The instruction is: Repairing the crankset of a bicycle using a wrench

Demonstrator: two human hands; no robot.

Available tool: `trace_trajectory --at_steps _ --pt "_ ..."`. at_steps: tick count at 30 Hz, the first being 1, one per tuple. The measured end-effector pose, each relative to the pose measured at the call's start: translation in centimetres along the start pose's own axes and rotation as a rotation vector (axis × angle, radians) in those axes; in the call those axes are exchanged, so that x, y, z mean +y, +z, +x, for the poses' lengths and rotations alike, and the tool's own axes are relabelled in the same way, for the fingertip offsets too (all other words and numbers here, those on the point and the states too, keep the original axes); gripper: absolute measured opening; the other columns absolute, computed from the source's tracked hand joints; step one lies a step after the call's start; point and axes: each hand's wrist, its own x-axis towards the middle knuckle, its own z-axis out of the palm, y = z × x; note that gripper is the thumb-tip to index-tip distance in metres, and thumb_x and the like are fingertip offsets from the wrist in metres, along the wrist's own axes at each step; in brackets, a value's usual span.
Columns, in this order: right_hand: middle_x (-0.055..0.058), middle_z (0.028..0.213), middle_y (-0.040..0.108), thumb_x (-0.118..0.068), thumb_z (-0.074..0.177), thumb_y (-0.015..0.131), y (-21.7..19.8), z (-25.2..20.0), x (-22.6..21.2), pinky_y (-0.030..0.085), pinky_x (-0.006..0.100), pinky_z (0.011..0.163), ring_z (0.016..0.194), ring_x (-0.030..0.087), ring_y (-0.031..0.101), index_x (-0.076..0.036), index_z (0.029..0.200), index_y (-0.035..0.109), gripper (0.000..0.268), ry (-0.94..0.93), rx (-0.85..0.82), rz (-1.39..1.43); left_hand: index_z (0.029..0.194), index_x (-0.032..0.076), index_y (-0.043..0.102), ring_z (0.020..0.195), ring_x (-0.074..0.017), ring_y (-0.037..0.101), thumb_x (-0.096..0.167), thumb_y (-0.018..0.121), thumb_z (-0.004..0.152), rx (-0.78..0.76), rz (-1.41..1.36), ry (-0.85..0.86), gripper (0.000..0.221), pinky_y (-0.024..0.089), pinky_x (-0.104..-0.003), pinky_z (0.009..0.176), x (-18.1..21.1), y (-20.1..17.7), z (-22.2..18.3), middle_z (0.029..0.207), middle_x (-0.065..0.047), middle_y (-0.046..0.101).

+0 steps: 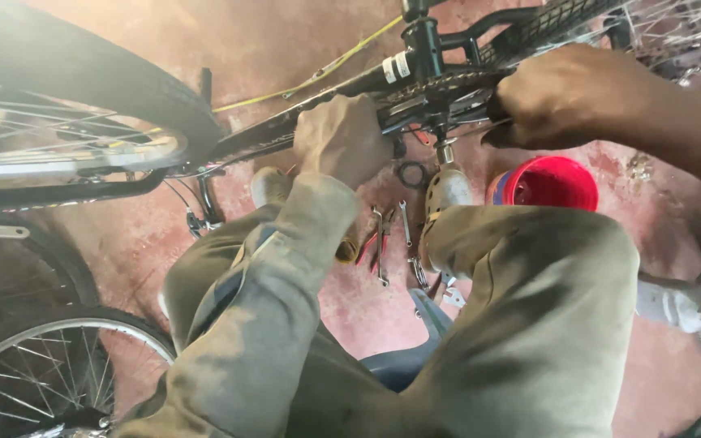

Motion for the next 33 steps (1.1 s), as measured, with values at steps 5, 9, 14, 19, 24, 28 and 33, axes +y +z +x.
trace_trajectory --at_steps 5,9,14,19,24,28,33 --pt "0.01 0.091 0.072 -0.063 0.084 0.057 5.6 4.4 3.1 0.055 0.044 0.076 0.093 0.033 0.072 -0.014 0.087 0.071 0.051 -0.047 0.185 0.016 0.105 0.016 0.076 0.099 -0.0346 0.073 0.026 0.053 0.083 -0.368 0.047 -0.095 0.034 0.059 -0.046 0.08 1.8 -3.6 0.6 0.107 -0.008 0.075" --pt "0.001 0.061 0.054 -0.042 0.078 0.059 10.6 8.3 6.1 0.04 0.04 0.054 0.063 0.022 0.058 -0.016 0.059 0.048 0.034 -0.344 0.475 -0.177 0.107 0.019 0.075 0.098 -0.0363 0.072 0.022 0.051 0.083 -0.411 0.092 -0.085 0.034 0.06 -0.047 0.076 2.1 -4.3 0.1 0.106 -0.007 0.074" --pt "0.008 0.079 0.067 -0.064 0.096 0.045 6.6 5.7 3.9 0.05 0.045 0.062 0.074 0.032 0.069 -0.018 0.08 0.061 0.052 -0.326 0.354 -0.148 0.11 0.022 0.075 0.099 -0.0401 0.07 0.02 0.052 0.082 -0.381 0.063 -0.087 0.036 0.06 -0.049 0.078 2.8 -4.9 -0.3 0.106 -0.008 0.074" --pt "0.005 0.087 0.077 -0.038 0.093 0.046 4.6 3.3 2.8 0.057 0.045 0.064 0.086 0.034 0.076 -0.024 0.081 0.073 0.033 -0.207 0.18 -0.208 0.111 0.017 0.075 0.105 -0.0434 0.068 0.027 0.057 0.084 -0.381 0.04 -0.132 0.034 0.058 -0.05 0.083 2.5 -4.7 -0.3 0.112 -0.011 0.073" --pt "0.018 0.082 0.074 -0.059 0.099 0.035 5.6 4.0 3.2 0.052 0.048 0.059 0.074 0.042 0.074 -0.015 0.09 0.06 0.051 -0.185 0.176 -0.098 0.104 0.004 0.073 0.095 -0.0529 0.068 0.029 0.056 0.078 -0.301 0.004 -0.088 0.04 0.057 -0.055 0.079 1.0 -3.0 -0.3 0.105 -0.02 0.073" --pt "0.01 0.08 0.071 -0.076 0.094 0.038 10.6 7.1 5.2 0.057 0.048 0.061 0.079 0.039 0.074 -0.025 0.087 0.067 0.059 -0.269 0.398 -0.192 0.115 0.013 0.071 0.102 -0.0497 0.066 0.028 0.056 0.077 -0.347 -0.071 -0.139 0.043 0.056 -0.056 0.082 0.7 -2.7 -0.3 0.111 -0.018 0.072" --pt "0.004 0.084 0.072 -0.04 0.087 0.064 13.1 9.3 5.6 0.052 0.048 0.057 0.067 0.039 0.069 -0.031 0.082 0.063 0.011 -0.367 0.485 0.116 0.108 0.021 0.075 0.102 -0.041 0.069 0.041 0.056 0.074 -0.283 -0.17 -0.101 0.044 0.054 -0.049 0.09 -1.3 1.1 1.3 0.112 -0.015 0.074"
